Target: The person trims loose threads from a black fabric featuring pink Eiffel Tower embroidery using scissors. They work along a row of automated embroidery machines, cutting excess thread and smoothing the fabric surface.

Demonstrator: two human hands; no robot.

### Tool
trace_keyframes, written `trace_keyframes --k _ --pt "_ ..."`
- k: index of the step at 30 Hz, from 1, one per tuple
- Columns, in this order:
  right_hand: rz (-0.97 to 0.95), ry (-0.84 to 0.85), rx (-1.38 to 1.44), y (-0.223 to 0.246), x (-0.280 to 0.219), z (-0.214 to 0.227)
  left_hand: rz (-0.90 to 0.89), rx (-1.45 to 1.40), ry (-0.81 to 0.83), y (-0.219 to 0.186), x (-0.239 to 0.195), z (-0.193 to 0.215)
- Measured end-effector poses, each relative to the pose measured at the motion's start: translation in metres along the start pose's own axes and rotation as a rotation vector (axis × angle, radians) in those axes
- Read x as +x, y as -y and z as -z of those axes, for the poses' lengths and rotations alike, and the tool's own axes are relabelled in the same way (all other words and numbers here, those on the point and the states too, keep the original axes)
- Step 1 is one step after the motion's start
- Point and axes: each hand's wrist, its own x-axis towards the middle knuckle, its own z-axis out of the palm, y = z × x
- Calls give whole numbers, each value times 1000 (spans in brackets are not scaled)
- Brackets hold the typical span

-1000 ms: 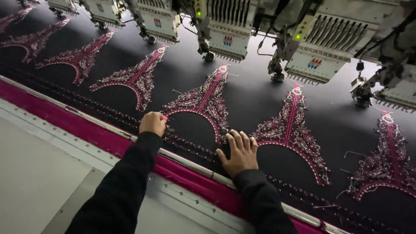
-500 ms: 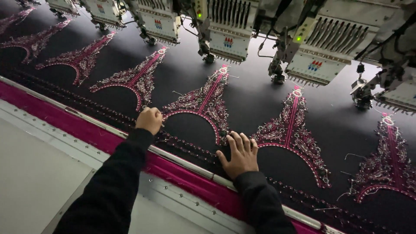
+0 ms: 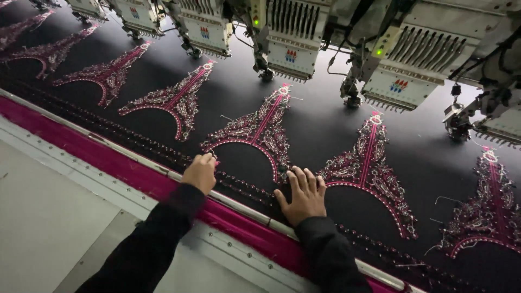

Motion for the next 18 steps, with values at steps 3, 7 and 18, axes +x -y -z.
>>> trace_keyframes --k 3,7,18 --pt "-6 -14 -7 -1 1 -2 29 63 174 3 2 -19" --pt "-9 11 -7 -2 0 -3 28 88 199 2 3 10" --pt "-4 -2 -30 -3 1 -7 19 280 -109 39 -1 40"
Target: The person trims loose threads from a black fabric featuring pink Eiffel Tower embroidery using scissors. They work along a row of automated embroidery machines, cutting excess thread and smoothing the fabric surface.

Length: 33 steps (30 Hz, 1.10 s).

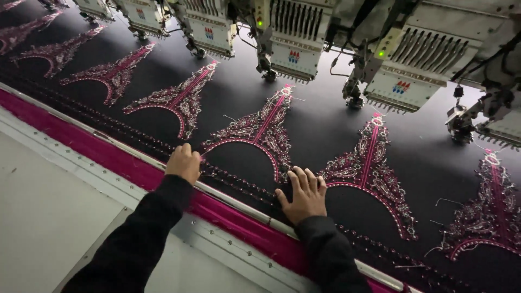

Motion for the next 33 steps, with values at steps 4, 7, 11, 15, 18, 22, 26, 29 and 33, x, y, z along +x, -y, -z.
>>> trace_keyframes --k 4,7,11,15,18,22,26,29,33 --pt "15 -22 18 4 -1 1 -89 16 -3 1 4 -6" --pt "8 -22 20 -1 -1 4 -238 -2 -23 -26 7 9" --pt "17 -29 34 0 0 3 -26 -921 -92 -50 15 38" --pt "29 -50 45 -2 -3 5 -59 -670 -8 -69 16 28" --pt "33 -56 45 -1 -2 2 -44 -674 111 -88 4 46" --pt "36 -50 40 1 2 1 -76 -578 162 -87 1 63" --pt "35 -19 40 2 1 10 -38 -565 143 -96 -2 111" --pt "19 62 26 3 0 11 -21 -573 158 -95 -1 108" --pt "10 100 32 0 -6 13 44 -533 243 -104 -6 82"
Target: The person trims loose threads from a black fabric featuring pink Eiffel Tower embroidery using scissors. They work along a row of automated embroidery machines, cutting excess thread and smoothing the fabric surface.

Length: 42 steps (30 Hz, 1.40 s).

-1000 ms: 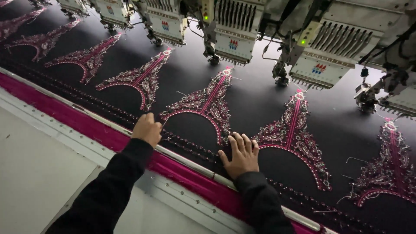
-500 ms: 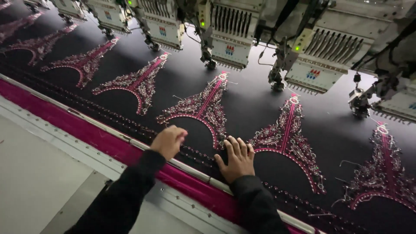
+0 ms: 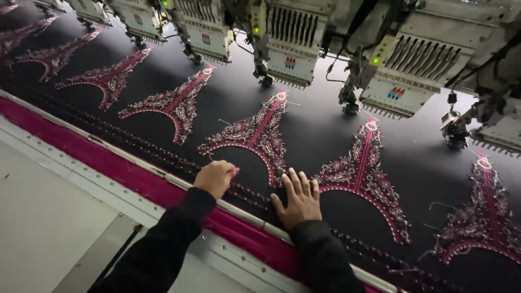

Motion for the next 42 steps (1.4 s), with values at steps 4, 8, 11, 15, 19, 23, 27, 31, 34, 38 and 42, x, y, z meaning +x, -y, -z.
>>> trace_keyframes --k 4,8,11,15,19,23,27,31,34,38,42 --pt "17 -61 -12 4 9 3 -30 25 62 -14 2 5" --pt "3 84 52 -2 4 10 -49 -49 70 -52 -12 21" --pt "0 114 77 -2 8 6 -63 -107 96 -72 -17 45" --pt "-1 158 105 -10 7 6 -152 -287 100 -89 -9 37" --pt "39 72 98 -16 -2 2 -192 -193 78 -82 -4 18" --pt "50 53 115 -15 -2 3 -211 -46 51 -73 -5 23" --pt "61 52 127 -17 0 1 -106 -75 49 -61 2 -1" --pt "102 43 139 -31 3 -9 -248 76 -20 -71 -13 -56" --pt "149 9 98 -50 1 -15 -294 198 12 -95 -28 -74" --pt "215 -207 52 -96 0 -19 -371 -58 3 -133 -21 -72" --pt "23 -124 -26 -150 -5 -4 -430 -368 106 -186 -6 -61"
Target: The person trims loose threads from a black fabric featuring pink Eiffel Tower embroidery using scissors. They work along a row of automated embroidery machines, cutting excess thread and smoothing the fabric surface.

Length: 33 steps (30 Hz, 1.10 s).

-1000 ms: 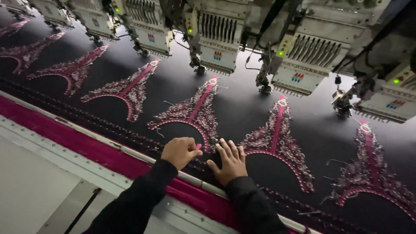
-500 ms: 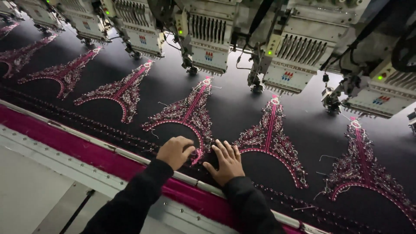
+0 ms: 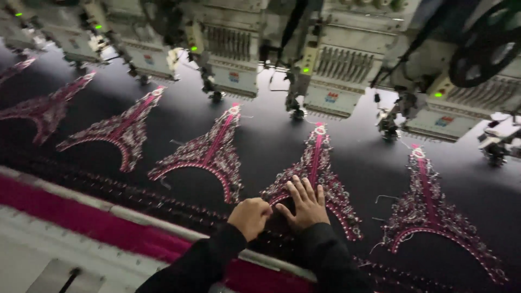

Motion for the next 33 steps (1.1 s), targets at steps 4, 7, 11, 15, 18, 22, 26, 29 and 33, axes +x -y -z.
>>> trace_keyframes --k 4,7,11,15,18,22,26,29,33 --pt "-98 -6 -77 -45 -9 11 97 4 63 -50 33 4" --pt "-230 113 -81 -59 -10 23 97 119 97 -45 66 -18" --pt "-254 97 -80 -64 2 31 75 -2 -65 -21 118 -41" --pt "-270 181 -60 -62 19 42 135 -133 -211 10 171 -55" --pt "-294 238 -63 -62 39 47 117 -162 -256 25 210 -57" --pt "-289 252 -63 -68 63 36 118 -133 -268 42 253 -66" --pt "-283 218 -72 -78 85 24 159 -144 -362 44 274 -73" --pt "-280 210 -49 -82 104 14 162 -170 -408 44 285 -70" --pt "-243 125 -41 -91 118 -4 260 -229 -434 38 295 -66"
